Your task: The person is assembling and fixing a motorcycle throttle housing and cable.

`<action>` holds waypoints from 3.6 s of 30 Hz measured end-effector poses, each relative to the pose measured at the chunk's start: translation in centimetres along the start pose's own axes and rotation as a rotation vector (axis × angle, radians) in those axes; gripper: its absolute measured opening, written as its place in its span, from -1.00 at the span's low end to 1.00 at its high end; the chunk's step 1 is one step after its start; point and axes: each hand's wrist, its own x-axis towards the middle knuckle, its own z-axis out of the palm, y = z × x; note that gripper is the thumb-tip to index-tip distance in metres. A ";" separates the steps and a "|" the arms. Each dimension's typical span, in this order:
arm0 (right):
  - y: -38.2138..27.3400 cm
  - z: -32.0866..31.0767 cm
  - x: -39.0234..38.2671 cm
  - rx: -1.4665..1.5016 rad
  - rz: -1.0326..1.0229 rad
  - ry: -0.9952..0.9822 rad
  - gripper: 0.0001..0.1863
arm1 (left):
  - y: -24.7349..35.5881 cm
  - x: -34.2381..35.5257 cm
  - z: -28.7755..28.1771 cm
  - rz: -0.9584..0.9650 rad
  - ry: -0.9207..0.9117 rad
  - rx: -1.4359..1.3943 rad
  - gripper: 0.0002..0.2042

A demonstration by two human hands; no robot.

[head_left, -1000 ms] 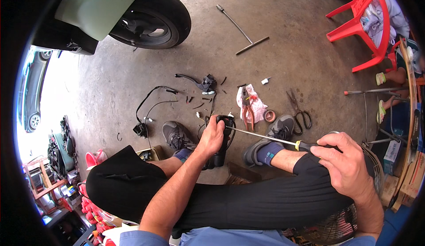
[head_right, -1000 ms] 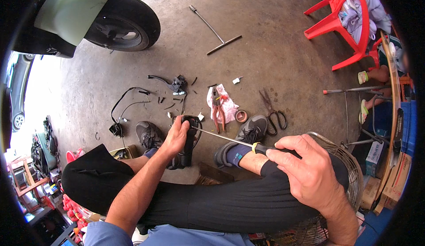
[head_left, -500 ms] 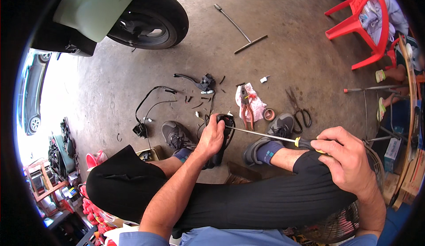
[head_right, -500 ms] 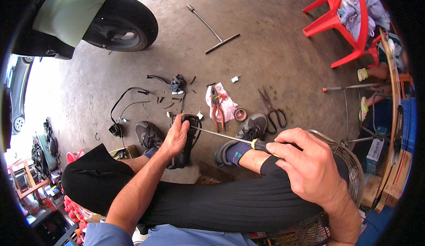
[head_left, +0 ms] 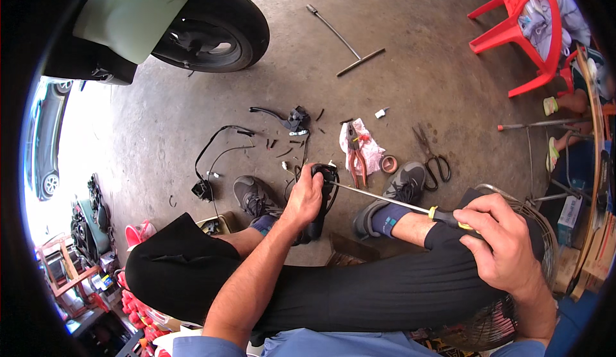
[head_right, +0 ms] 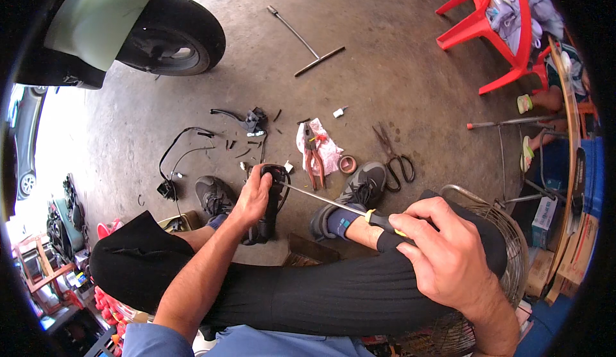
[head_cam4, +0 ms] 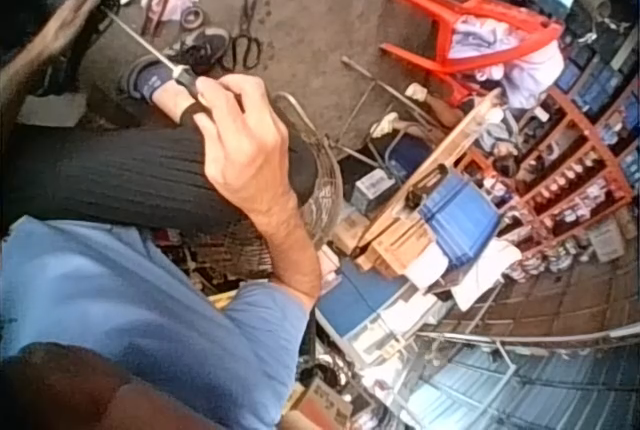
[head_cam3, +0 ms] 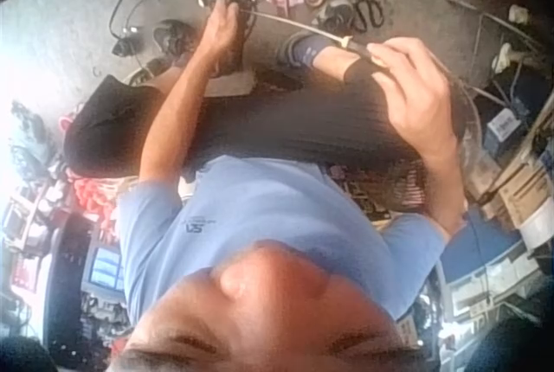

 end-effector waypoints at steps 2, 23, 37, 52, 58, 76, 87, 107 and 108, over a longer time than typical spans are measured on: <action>0.0 0.0 -0.2 0.001 0.008 0.002 -0.59 | -0.4 0.2 0.0 -0.049 -0.026 -0.046 -0.58; 0.4 0.5 0.1 0.021 -0.033 0.029 -0.63 | 0.2 0.1 0.1 -0.053 -0.051 0.015 -0.58; 0.7 0.2 1.1 0.015 -0.051 0.010 -0.67 | 0.7 -0.2 0.1 -0.022 -0.068 0.050 -0.59; 0.4 0.6 0.4 0.028 0.020 -0.002 -0.66 | 0.5 -0.1 0.0 0.003 -0.036 0.030 -0.58; 0.0 1.1 -0.4 0.049 0.094 -0.017 -0.62 | -1.4 0.7 0.6 -0.091 -0.062 -0.112 -0.57; -0.5 2.0 -1.3 0.048 0.096 0.011 -0.56 | -2.1 0.9 0.7 -0.086 -0.050 -0.115 -0.55; -0.6 2.0 -1.2 0.040 0.096 0.020 -0.56 | -1.9 0.8 0.7 -0.076 -0.047 -0.085 -0.55; -1.1 1.4 0.3 -0.043 0.061 0.048 -0.63 | -0.1 0.3 0.4 -0.028 -0.012 0.031 -0.56; -1.1 1.4 0.4 -0.035 0.063 0.058 -0.63 | -0.3 0.3 0.3 -0.028 -0.009 0.031 -0.56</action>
